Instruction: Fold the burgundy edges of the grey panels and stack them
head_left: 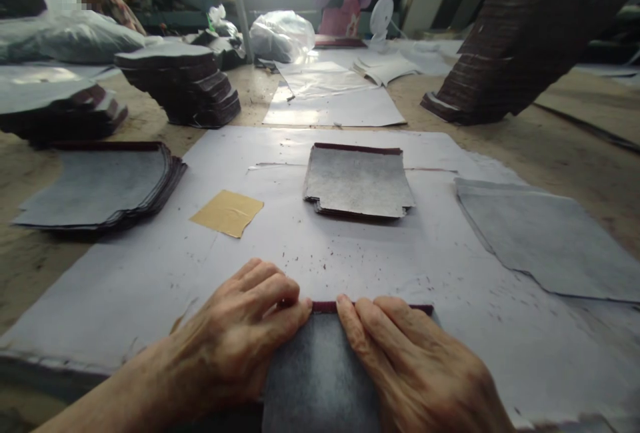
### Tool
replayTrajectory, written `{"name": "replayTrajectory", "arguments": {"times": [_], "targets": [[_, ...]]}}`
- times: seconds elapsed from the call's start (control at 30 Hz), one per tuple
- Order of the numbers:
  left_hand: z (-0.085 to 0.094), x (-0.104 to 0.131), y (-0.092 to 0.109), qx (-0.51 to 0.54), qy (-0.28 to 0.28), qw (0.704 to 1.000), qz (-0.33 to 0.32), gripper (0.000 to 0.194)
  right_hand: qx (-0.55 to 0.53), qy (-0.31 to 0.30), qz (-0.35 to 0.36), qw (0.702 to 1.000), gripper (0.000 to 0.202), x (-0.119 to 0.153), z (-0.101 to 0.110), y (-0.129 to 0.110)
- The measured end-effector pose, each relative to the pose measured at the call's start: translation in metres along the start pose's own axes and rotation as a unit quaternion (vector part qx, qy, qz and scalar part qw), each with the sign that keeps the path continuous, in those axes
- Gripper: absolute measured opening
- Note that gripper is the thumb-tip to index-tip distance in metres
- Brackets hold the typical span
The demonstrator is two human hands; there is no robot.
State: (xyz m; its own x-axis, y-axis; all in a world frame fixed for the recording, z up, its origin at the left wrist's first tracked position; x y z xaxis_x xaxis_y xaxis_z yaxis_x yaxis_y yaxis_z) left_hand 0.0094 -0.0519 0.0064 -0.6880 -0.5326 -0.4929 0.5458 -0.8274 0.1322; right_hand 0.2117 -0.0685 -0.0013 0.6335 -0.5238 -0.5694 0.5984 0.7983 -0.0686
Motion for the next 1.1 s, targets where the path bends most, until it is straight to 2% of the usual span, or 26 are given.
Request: {"name": "replayTrajectory", "arguments": {"times": [0.13,0.23,0.43,0.63,0.83,0.97,1.1], "targets": [[-0.002,0.0,0.0,-0.018,-0.007,1.0,-0.014,0.029,0.028,-0.036,0.02,0.999,0.034,0.001,0.004,-0.002],[-0.004,0.0,0.0,-0.024,0.001,1.0,-0.016,0.029,0.056,-0.032,0.025,0.998,0.032,-0.006,0.002,-0.008],[-0.003,0.001,-0.001,-0.008,-0.003,1.0,-0.003,0.028,-0.015,0.116,0.013,0.993,0.032,-0.017,-0.021,-0.017],[0.01,0.013,-0.009,0.034,0.017,0.997,0.06,0.039,-0.038,0.025,0.047,0.998,0.036,-0.022,-0.011,-0.011],[0.01,0.016,-0.009,-0.019,0.022,0.999,0.038,0.033,-0.074,0.012,0.034,0.997,0.034,-0.022,-0.01,-0.007],[0.007,0.018,-0.008,-0.035,0.013,0.998,0.043,0.03,-0.1,-0.025,0.022,0.994,0.035,-0.021,-0.014,-0.006],[0.006,0.019,-0.011,-0.048,0.032,0.998,0.035,0.028,-0.097,-0.05,0.011,0.994,0.034,-0.021,-0.015,-0.005]]}}
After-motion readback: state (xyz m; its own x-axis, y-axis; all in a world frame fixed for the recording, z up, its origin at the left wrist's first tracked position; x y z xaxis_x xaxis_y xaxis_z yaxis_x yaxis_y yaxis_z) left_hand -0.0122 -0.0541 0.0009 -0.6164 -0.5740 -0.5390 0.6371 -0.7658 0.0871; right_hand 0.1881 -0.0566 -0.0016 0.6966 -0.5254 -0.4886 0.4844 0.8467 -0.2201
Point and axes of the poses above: each hand's wrist, its own x-axis away from the middle knuckle, its own z-axis out of the back of the hand, y = z × x, the point moved 1 cm from there along -x, towards the middle knuckle, and after that the axes turned 10 degrees about -x, right-handed, at the moved point
